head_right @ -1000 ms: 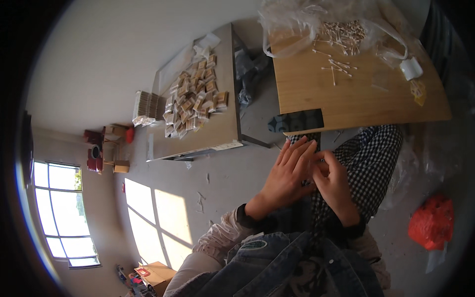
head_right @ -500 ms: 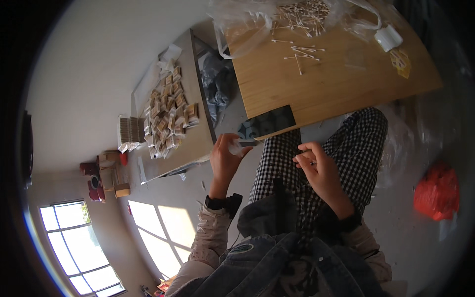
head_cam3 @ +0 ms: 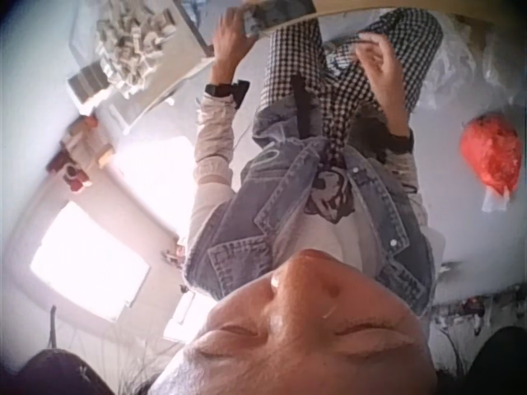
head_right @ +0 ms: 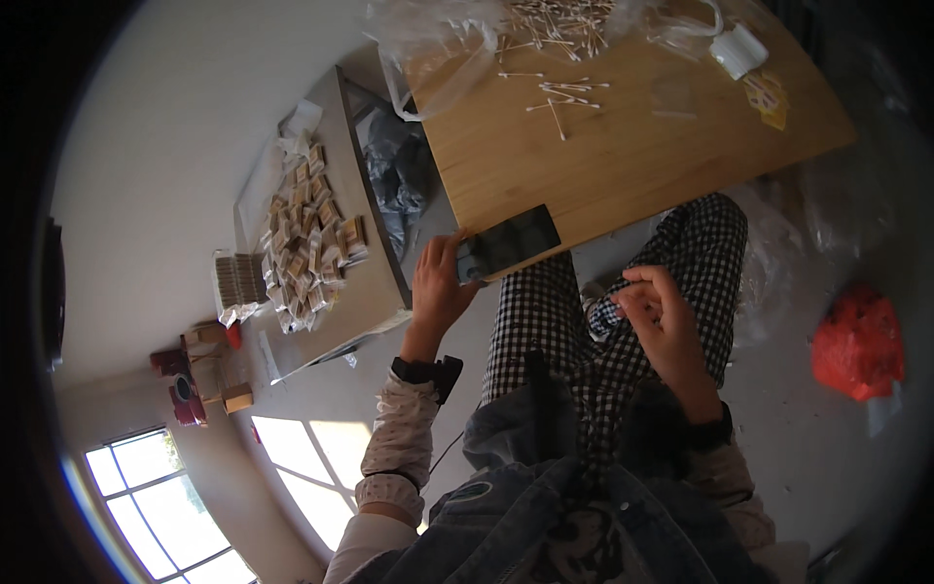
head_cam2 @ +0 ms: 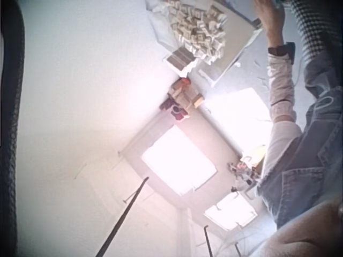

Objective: The recorder is packaging cotton swabs into small plastic bags and organizing loose swabs on a table.

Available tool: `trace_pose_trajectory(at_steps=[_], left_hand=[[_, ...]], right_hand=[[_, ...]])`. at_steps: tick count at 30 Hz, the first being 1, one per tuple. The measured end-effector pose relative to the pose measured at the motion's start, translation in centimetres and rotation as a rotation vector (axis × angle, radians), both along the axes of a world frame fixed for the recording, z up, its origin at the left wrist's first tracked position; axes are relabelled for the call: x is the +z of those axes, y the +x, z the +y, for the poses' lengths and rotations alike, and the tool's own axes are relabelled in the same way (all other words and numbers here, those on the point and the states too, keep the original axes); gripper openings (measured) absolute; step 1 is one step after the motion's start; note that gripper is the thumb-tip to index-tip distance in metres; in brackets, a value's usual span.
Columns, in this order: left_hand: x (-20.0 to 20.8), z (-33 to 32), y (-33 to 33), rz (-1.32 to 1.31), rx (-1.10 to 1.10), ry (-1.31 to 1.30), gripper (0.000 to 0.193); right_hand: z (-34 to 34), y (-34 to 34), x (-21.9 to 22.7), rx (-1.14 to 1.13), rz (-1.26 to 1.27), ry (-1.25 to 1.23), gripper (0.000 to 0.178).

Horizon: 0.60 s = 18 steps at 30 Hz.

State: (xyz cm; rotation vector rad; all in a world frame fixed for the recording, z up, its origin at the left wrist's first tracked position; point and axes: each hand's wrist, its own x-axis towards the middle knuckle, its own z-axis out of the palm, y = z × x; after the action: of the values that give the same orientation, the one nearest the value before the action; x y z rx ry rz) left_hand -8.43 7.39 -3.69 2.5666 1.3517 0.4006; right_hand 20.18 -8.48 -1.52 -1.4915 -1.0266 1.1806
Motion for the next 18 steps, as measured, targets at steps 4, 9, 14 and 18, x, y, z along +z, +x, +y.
trace_pose_trajectory(at_steps=[4,9,14,18], left_hand=[[0.4,-0.4,-0.2,-0.008,-0.003,-0.039,0.084],[0.6,0.0,-1.3,-0.083,-0.103,-0.087,0.077],[0.6,0.8,-1.2,-0.151,-0.134,-0.095,0.073],[1.2,1.7,-0.4,-0.246,-0.182,-0.159,0.074]], right_hand=[[-1.2,1.3,0.3,-0.051,-0.016,0.025,0.024],[-2.5,3.4,2.0,-0.104,-0.037,-0.09,0.025],[-8.8,10.5,-2.0,-0.283,-0.21,-0.278,0.024],[-26.8,16.1,-10.8,-0.588,-0.113,-0.689,0.038]])
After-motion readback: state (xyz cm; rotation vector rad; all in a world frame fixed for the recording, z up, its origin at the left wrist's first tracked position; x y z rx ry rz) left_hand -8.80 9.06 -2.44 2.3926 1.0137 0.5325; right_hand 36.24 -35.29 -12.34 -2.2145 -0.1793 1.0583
